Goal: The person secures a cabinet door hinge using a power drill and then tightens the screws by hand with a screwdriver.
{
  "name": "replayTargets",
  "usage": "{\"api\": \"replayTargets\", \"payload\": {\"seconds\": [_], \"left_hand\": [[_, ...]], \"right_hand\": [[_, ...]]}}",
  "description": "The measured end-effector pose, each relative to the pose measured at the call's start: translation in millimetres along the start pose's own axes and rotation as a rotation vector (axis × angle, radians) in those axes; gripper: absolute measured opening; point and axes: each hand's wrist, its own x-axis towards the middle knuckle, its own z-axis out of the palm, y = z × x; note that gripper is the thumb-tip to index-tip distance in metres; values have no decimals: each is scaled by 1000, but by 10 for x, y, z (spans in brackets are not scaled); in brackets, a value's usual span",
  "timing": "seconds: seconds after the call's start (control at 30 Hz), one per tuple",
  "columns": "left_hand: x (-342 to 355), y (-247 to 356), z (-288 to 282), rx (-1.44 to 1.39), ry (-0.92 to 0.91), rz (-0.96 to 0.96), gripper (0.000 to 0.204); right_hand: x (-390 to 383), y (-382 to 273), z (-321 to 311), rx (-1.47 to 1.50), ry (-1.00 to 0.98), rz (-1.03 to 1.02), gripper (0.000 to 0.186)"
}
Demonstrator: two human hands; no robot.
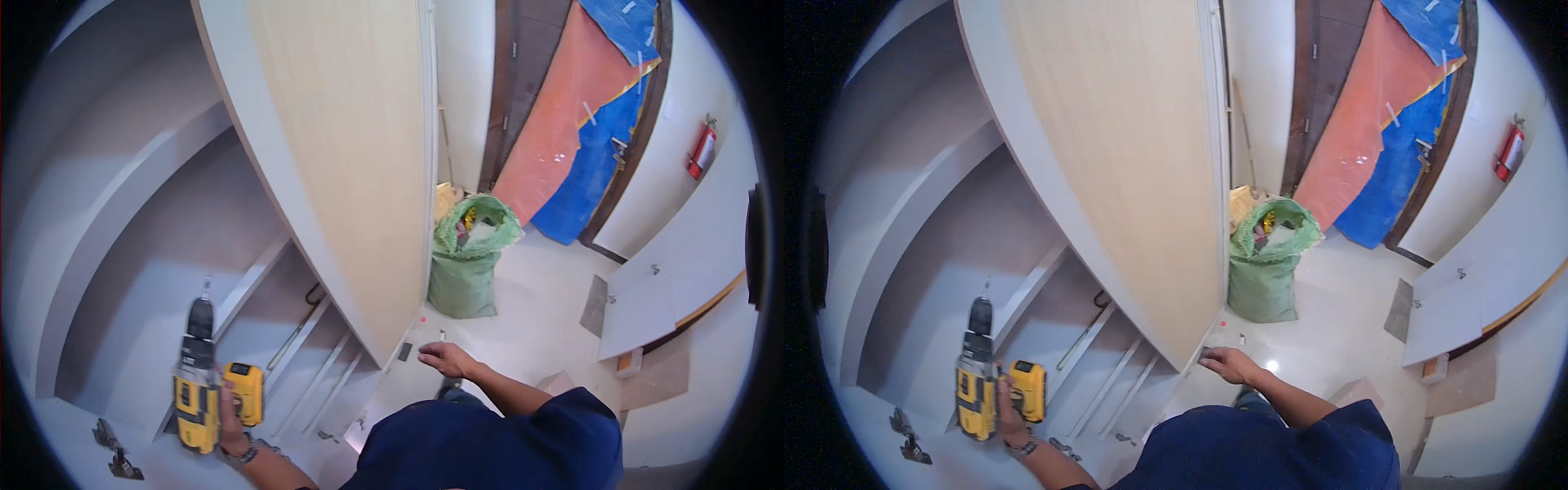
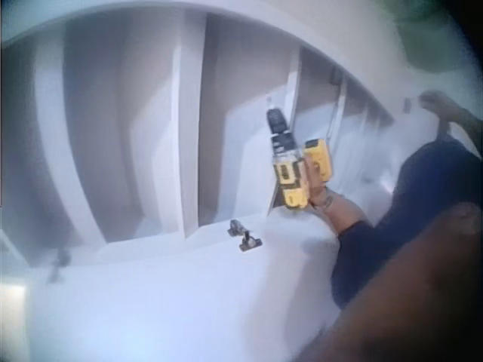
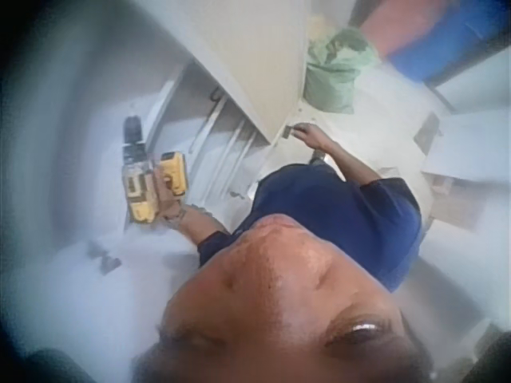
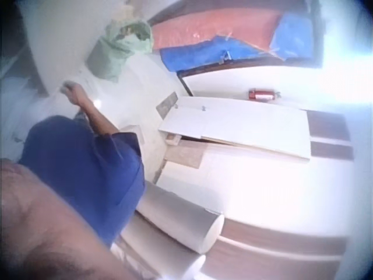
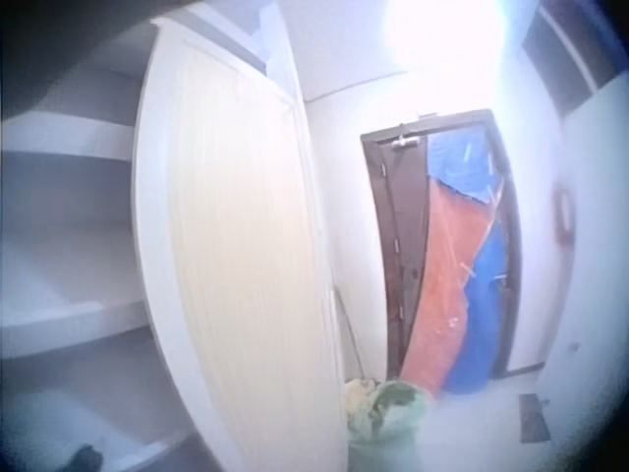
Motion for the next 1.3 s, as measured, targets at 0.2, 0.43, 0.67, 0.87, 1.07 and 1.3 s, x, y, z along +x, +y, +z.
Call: {"api": "replayTargets", "payload": {"seconds": [0.2,0.43,0.67,0.87,1.07,1.3], "left_hand": [[-896,-28,877,332,-412,-68,40],[-1621,-139,2498,-225,-652,-437,39],[-1823,716,4004,-90,-997,-39,59],[-1294,872,4620,128,-1100,210,45],[-116,38,3589,423,537,-114,50],[475,-55,3581,410,624,-250,54]], "right_hand": [[-265,-1436,-149,696,-295,-563,69],[-465,-1164,-372,1367,-257,-392,69],[-894,-123,-1489,1435,320,36,21],[-1203,623,-2425,1328,546,-25,21],[-1245,1171,-3070,1176,682,13,28],[-714,1513,-3541,1177,710,-14,26]]}}
